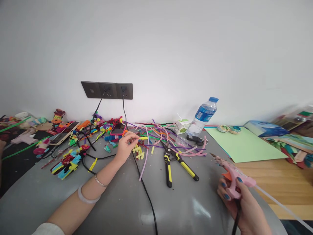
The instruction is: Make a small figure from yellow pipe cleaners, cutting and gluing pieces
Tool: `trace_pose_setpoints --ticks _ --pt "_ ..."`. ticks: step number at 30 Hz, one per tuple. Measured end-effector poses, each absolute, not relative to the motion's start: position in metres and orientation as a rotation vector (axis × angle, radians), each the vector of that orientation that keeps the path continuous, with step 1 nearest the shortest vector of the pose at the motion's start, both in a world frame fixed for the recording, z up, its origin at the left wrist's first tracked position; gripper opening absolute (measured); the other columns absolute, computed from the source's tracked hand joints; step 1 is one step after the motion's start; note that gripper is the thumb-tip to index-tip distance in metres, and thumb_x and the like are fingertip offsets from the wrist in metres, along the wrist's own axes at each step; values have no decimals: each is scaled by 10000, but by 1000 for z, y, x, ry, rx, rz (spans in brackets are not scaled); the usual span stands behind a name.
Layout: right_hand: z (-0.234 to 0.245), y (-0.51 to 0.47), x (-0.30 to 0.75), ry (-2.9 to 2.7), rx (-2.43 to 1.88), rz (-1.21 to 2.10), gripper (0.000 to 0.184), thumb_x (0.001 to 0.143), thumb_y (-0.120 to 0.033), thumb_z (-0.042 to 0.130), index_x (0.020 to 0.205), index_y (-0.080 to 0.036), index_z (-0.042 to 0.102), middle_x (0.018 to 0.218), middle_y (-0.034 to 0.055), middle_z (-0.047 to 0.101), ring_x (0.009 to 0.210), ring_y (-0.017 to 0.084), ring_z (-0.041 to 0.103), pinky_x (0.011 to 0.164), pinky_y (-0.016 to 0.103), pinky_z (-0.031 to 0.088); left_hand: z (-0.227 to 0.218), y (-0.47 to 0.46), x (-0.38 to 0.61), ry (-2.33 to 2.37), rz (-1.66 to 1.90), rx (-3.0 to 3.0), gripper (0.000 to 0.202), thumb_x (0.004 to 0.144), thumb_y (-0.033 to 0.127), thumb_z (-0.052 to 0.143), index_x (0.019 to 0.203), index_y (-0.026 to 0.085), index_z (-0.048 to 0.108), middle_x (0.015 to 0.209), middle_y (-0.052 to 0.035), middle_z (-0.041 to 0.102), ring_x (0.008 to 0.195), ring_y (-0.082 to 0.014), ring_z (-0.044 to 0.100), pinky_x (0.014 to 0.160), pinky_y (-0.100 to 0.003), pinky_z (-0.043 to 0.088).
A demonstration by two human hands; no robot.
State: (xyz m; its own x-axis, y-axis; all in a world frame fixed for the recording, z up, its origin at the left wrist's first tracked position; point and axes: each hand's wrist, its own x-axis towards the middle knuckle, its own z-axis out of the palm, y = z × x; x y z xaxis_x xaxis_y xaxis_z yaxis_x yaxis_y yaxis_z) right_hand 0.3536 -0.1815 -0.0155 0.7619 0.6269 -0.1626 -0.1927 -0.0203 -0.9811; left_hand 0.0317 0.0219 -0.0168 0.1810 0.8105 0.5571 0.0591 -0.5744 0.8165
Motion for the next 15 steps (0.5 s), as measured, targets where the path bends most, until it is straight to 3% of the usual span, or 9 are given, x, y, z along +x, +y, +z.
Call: trace_pose_setpoints --ticks 4,7,11,15 --pt "-18 -181 352 -181 -1420 801 284 553 -402 743 762 -225 670 675 112 588 454 136 481 389 317 370 -17 22 31 823 1453 1802 53 810 188 640 796 185 691 834 -32 597 672 -124 546 545 -230 414" --pt "-23 -186 353 -192 -1566 857 332 520 -474 762 722 -229 664 714 165 634 492 197 568 410 354 406 -16 22 31 823 1457 1797 56 817 198 642 799 188 693 839 -33 598 668 -121 541 546 -229 417" --pt "-26 -200 359 -412 -1787 879 384 524 -606 740 624 -246 650 644 179 654 443 240 581 395 401 432 -16 23 31 821 1460 1786 56 819 197 645 806 186 698 837 -33 596 683 -123 548 551 -226 420" --pt "-29 -214 371 -594 -1920 878 367 501 -617 728 576 -267 647 543 169 647 360 247 542 327 409 410 -17 23 31 820 1457 1782 47 815 185 649 806 183 694 836 -31 595 681 -122 549 550 -228 415"
